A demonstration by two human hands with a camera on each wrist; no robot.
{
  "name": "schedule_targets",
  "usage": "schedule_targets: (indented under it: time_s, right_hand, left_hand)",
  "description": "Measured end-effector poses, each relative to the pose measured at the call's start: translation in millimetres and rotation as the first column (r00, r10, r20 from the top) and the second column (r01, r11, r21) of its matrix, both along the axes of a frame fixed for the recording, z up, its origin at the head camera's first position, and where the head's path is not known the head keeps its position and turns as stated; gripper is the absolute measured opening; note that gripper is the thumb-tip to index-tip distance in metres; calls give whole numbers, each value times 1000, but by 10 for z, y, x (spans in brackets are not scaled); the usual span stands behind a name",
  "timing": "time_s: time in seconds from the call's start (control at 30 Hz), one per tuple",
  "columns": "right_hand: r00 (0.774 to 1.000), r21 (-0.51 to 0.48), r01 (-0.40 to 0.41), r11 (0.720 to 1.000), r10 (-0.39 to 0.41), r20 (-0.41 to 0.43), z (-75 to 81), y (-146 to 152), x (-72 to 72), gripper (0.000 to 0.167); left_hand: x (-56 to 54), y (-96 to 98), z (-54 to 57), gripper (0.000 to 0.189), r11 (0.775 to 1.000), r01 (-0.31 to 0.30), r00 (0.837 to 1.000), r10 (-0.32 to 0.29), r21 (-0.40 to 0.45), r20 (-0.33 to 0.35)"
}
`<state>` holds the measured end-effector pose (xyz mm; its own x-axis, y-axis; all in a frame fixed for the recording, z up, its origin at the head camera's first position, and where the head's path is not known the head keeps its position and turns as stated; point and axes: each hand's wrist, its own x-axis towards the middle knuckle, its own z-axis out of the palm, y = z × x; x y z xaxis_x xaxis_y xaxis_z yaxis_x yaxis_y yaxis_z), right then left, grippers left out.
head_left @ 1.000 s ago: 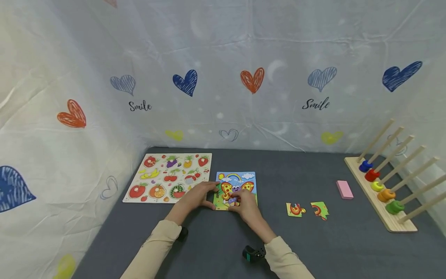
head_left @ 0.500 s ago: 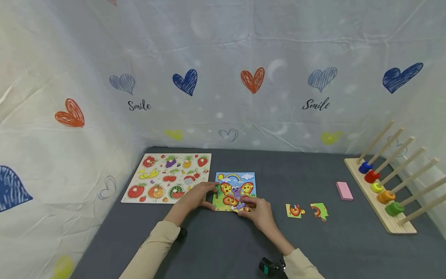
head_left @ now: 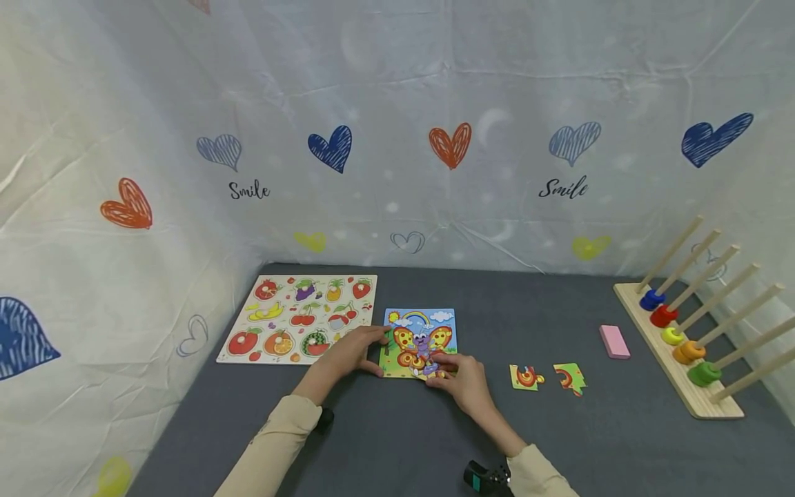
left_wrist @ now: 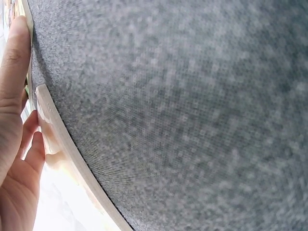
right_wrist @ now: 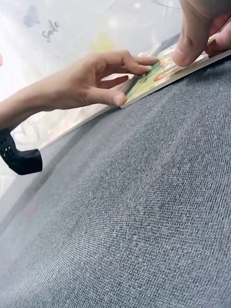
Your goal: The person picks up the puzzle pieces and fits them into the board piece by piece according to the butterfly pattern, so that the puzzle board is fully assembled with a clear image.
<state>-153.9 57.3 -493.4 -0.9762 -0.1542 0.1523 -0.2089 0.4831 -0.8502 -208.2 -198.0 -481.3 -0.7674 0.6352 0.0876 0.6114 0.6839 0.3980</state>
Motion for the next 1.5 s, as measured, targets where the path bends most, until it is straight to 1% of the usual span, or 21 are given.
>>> schedule_targets:
  time_s: [0.23, 0.4, 0.6, 0.67, 0.93, 1.2, 1.33, 1.5]
  right_hand:
    - [1000, -11, 18, 1000, -18, -1, 2, -32, -10, 37]
    - [1000, -54, 22, 998, -22, 0, -4, -67, -30, 38]
    - [997, -72, -53, 996, 57, 52, 4, -13, -7, 45]
    - [995, -76, -67, 995, 72, 62, 13, 19, 8, 46]
    - [999, -79, -34, 996, 37, 41, 7, 91, 39, 41]
    - [999, -77, -20, 997, 23, 43, -3, 87, 36, 41]
    - [1000, -62, 4, 998, -5, -1, -11, 50, 37, 39]
    - [997, -32, 50, 998, -51, -54, -20, -80, 4, 38]
  left_hand:
    - [-1, -9, -5, 59, 1000, -4, 1000, 4, 1, 3]
    - [2, -3, -5, 58, 1000, -8, 1000, 8, 2, 6]
    - [10, 14, 0, 58, 1000, -5, 1000, 5, 10, 15]
    - [14, 13, 2, 58, 1000, -7, 1000, 7, 9, 15]
    - [35, 20, 25, 59, 1000, -14, 1000, 14, 0, 22]
    - [40, 27, 43, 57, 1000, -7, 1000, 7, 19, 24]
    - [32, 13, 36, 58, 1000, 0, 1000, 0, 18, 13]
    - [9, 3, 21, 60, 1000, 3, 1000, -3, 10, -8]
